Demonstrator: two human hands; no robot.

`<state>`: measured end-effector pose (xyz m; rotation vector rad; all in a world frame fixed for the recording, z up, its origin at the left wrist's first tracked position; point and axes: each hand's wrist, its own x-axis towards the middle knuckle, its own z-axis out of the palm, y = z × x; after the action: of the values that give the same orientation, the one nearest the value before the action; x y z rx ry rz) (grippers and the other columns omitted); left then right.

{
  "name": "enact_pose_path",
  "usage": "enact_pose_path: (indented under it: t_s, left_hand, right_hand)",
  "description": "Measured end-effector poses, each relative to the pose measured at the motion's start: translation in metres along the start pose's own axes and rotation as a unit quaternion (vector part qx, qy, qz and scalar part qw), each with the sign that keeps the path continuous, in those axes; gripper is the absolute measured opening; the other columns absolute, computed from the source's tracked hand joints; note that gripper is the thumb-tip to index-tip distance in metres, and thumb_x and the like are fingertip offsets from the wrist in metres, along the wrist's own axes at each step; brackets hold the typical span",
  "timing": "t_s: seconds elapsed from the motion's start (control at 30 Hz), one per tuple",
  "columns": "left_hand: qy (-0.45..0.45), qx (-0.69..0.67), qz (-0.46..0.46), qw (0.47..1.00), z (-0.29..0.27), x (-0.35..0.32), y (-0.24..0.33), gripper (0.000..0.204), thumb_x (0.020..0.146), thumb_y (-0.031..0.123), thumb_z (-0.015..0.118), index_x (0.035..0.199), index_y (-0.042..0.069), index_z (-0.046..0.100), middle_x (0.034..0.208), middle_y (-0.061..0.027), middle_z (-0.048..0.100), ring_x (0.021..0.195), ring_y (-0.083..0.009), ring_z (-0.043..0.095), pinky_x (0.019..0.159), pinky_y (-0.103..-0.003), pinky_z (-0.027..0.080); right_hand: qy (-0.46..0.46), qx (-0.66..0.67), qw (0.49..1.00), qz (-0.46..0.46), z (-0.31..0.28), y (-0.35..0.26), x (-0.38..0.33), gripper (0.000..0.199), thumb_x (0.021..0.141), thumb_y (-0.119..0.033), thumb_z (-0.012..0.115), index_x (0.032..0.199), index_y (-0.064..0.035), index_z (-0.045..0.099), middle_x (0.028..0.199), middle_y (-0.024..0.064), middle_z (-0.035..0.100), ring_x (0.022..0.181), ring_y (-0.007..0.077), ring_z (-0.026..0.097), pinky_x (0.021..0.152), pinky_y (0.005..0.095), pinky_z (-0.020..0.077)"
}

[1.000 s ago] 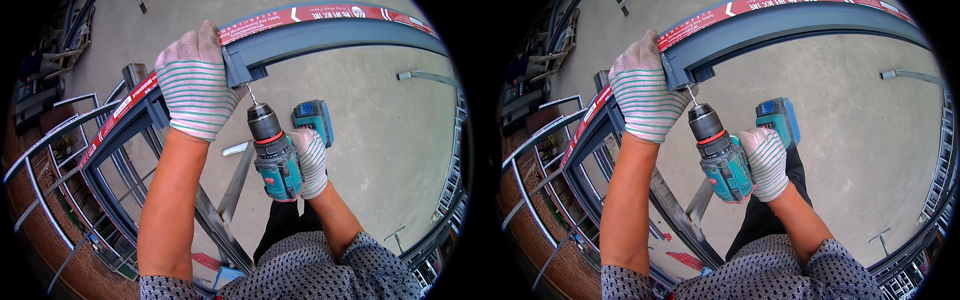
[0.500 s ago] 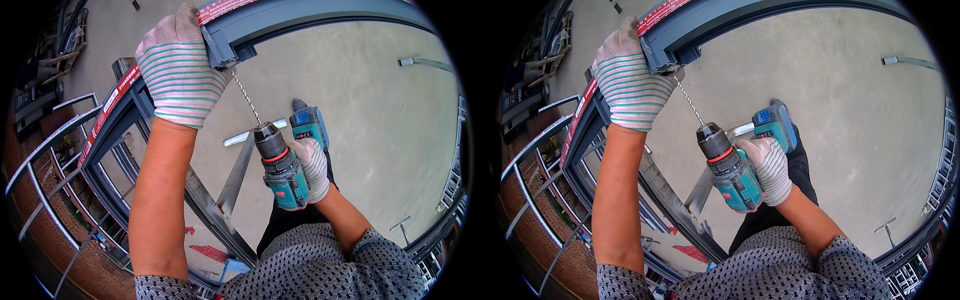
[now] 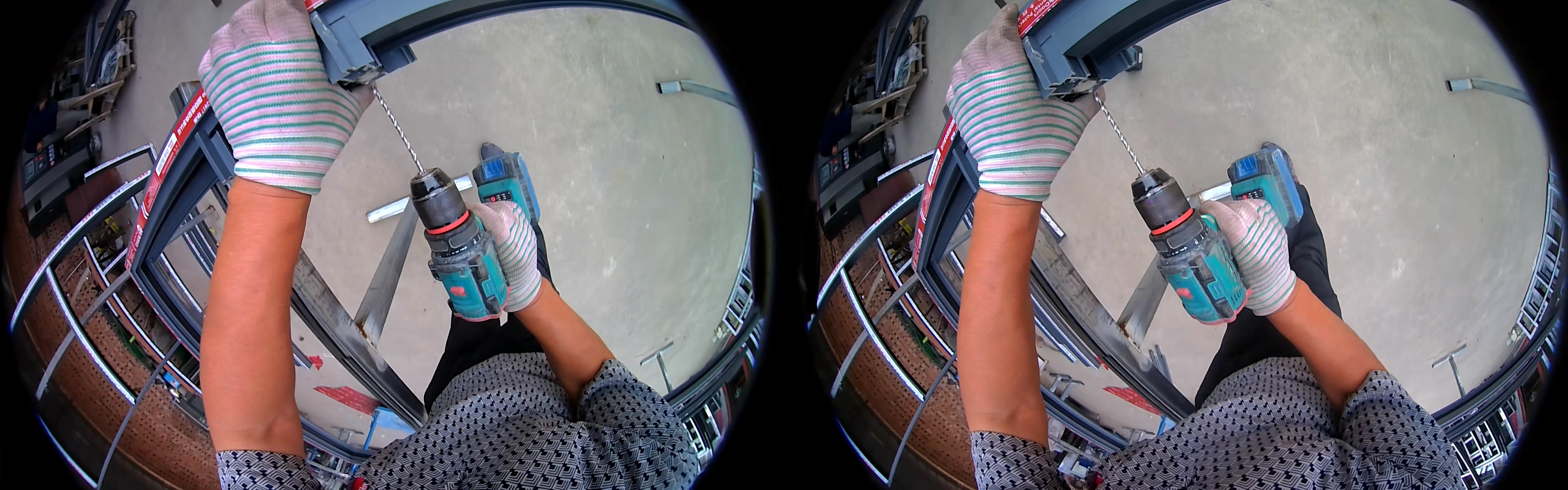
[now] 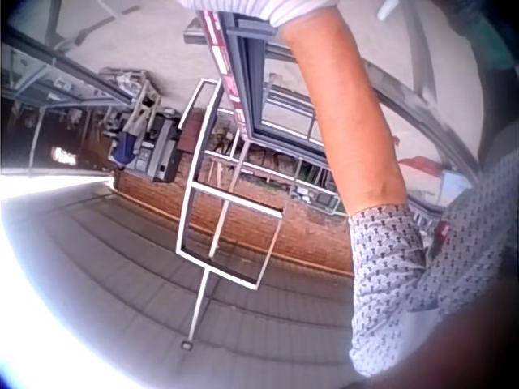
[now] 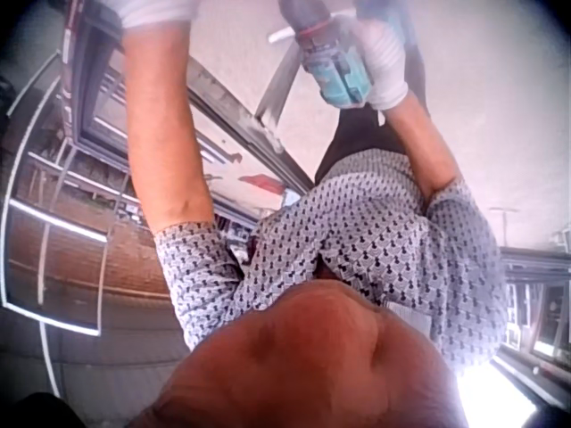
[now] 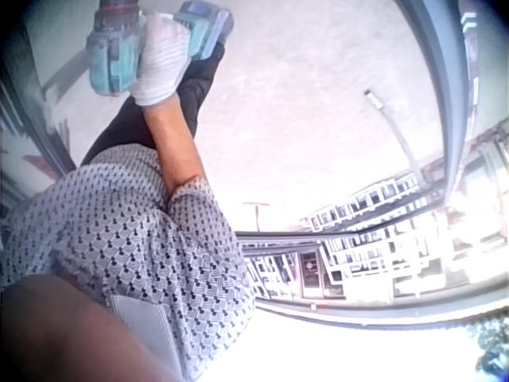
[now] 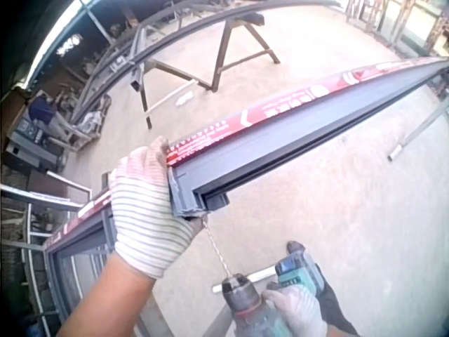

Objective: The person uses a cordless drill to create holes in a large metal window frame resting on a stand. They position a small metal bracket over the frame and drill through it, repeating the process at different locations along the frame's edge.

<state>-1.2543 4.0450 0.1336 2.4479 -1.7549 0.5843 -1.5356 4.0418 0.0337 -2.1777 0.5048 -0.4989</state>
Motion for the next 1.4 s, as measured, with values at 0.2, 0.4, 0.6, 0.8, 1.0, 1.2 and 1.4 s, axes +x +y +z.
enact_pose_path:
  t_s: [0.2, 0.4, 0.6, 0.8, 1.0, 1.2, 1.4]
  left_hand:
    - [0.009, 0.010, 0.016, 1.000, 0.001, 0.000, 0.000, 0.095, 0.052, 0.025, 0.086, 0.134, -0.005, 0.048, 0.106, -0.0226, 0.057, 0.097, -0.0423, 0.058, 0.086, -0.052, 0.045]
    - [0.057, -0.016, 0.031, 0.998, 0.015, 0.001, 0.000, 0.094, 0.053, 0.025, 0.086, 0.134, -0.005, 0.048, 0.105, -0.0225, 0.057, 0.097, -0.0423, 0.057, 0.085, -0.052, 0.045]
    - [0.061, 0.005, 0.051, 0.997, 0.007, 0.004, -0.006, 0.097, 0.057, 0.030, 0.088, 0.137, -0.005, 0.046, 0.106, -0.0222, 0.059, 0.098, -0.0417, 0.058, 0.087, -0.052, 0.045]
    - [-0.067, -0.014, -0.050, 0.996, -0.009, 0.012, 0.006, 0.100, 0.049, 0.040, 0.098, 0.134, 0.003, 0.060, 0.113, -0.0168, 0.070, 0.109, -0.0346, 0.067, 0.098, -0.045, 0.054]
    - [-0.015, -0.006, -0.008, 1.000, 0.002, 0.007, 0.001, 0.099, 0.049, 0.040, 0.098, 0.134, 0.003, 0.060, 0.113, -0.0172, 0.070, 0.108, -0.0349, 0.067, 0.097, -0.045, 0.054]
    - [0.002, 0.007, 0.004, 1.000, 0.003, 0.003, -0.003, 0.099, 0.050, 0.040, 0.098, 0.134, 0.003, 0.060, 0.112, -0.0176, 0.070, 0.106, -0.0353, 0.067, 0.096, -0.046, 0.054]
    - [-0.004, -0.009, -0.002, 1.000, 0.002, 0.007, -0.003, 0.100, 0.050, 0.038, 0.098, 0.135, 0.000, 0.059, 0.112, -0.0195, 0.070, 0.106, -0.0365, 0.068, 0.095, -0.046, 0.055]
  right_hand:
    - [-0.012, 0.009, 1.000, 0.003, 0.001, 0.002, -0.001, 0.073, 0.060, -0.019, 0.097, 0.122, -0.0045, 0.060, 0.089, 0.0099, 0.067, 0.081, 0.0305, 0.067, 0.075, 0.0407, 0.0523]
    - [-0.005, 0.012, 1.000, 0.009, -0.003, -0.006, 0.005, 0.075, 0.061, -0.020, 0.097, 0.124, -0.0047, 0.060, 0.091, 0.0097, 0.067, 0.085, 0.0307, 0.068, 0.078, 0.0414, 0.0520]
    - [-0.019, 0.020, 0.999, 0.043, -0.004, -0.010, 0.013, 0.048, 0.071, -0.019, 0.086, 0.113, -0.0048, 0.067, 0.088, 0.0122, 0.071, 0.082, 0.0313, 0.071, 0.077, 0.0407, 0.0543]
    - [-0.021, 0.051, 0.997, 0.061, -0.002, -0.013, 0.020, 0.037, 0.074, -0.021, 0.082, 0.103, -0.0034, 0.069, 0.077, 0.0137, 0.070, 0.073, 0.0332, 0.072, 0.071, 0.0402, 0.0553]
    - [0.009, 0.057, 0.997, 0.057, 0.003, -0.010, 0.025, 0.036, 0.072, -0.023, 0.081, 0.100, -0.0031, 0.067, 0.075, 0.0134, 0.069, 0.072, 0.0338, 0.071, 0.069, 0.0410, 0.0540]
    - [-0.022, 0.052, 0.996, 0.067, 0.016, -0.003, 0.042, 0.041, 0.075, -0.014, 0.083, 0.111, -0.0051, 0.067, 0.082, 0.0099, 0.071, 0.075, 0.0285, 0.071, 0.072, 0.0380, 0.0559]
    - [-0.011, 0.056, 0.996, 0.065, 0.021, 0.002, 0.044, 0.044, 0.075, -0.013, 0.083, 0.115, -0.0045, 0.065, 0.083, 0.0091, 0.070, 0.076, 0.0271, 0.071, 0.072, 0.0369, 0.0556]
